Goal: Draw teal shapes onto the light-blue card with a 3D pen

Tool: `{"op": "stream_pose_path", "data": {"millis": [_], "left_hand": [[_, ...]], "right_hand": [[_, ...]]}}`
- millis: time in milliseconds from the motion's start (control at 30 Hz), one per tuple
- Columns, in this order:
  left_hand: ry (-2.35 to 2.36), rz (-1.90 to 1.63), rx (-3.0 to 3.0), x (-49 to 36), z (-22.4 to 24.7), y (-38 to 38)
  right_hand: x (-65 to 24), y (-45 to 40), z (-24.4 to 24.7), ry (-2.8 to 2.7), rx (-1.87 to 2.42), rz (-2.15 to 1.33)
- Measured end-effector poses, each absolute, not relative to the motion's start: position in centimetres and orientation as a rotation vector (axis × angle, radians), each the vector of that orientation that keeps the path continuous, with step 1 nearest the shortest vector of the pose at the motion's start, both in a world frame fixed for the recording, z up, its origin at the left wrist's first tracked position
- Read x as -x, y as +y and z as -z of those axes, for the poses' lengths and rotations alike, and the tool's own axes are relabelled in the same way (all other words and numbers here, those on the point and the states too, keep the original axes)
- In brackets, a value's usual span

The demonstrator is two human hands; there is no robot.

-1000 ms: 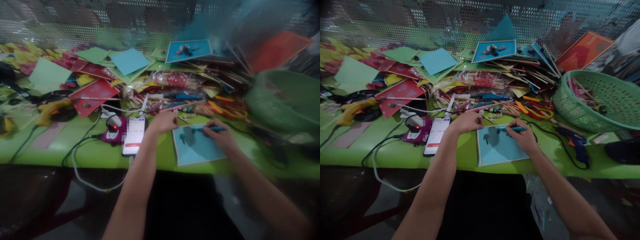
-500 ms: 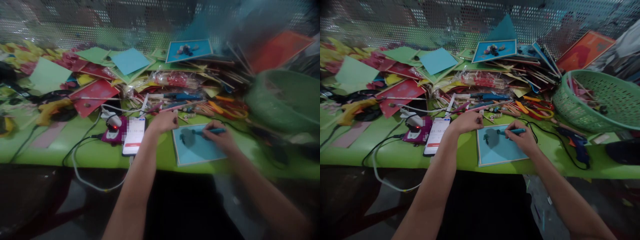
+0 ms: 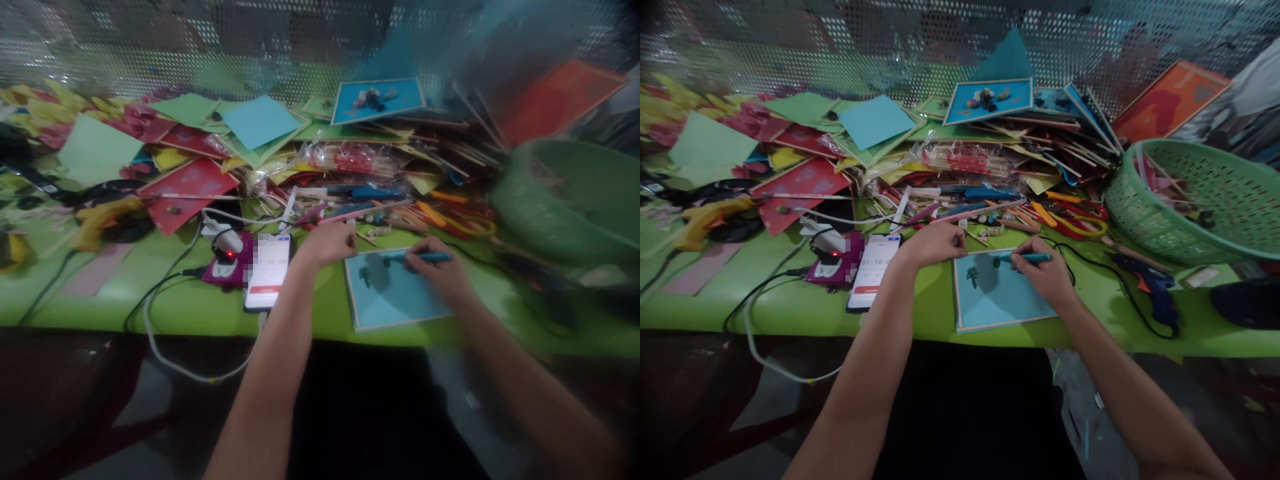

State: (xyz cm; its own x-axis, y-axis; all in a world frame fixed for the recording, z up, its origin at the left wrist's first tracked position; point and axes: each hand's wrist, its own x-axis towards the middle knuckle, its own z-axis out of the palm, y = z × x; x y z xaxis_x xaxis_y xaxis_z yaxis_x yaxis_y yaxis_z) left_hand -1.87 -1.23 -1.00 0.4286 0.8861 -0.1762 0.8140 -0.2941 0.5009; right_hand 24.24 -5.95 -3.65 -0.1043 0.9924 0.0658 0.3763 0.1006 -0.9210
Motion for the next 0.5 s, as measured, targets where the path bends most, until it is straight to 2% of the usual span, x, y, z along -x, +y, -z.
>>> {"op": "stream_pose_path", "data": {"millis": [500], "left_hand": [[1.419, -0.19, -2.158, 1.93, 0.92, -1.28]], "right_hand": [[-24.5, -6.01, 3.9, -1.678, 1.352, -1.024]]}}
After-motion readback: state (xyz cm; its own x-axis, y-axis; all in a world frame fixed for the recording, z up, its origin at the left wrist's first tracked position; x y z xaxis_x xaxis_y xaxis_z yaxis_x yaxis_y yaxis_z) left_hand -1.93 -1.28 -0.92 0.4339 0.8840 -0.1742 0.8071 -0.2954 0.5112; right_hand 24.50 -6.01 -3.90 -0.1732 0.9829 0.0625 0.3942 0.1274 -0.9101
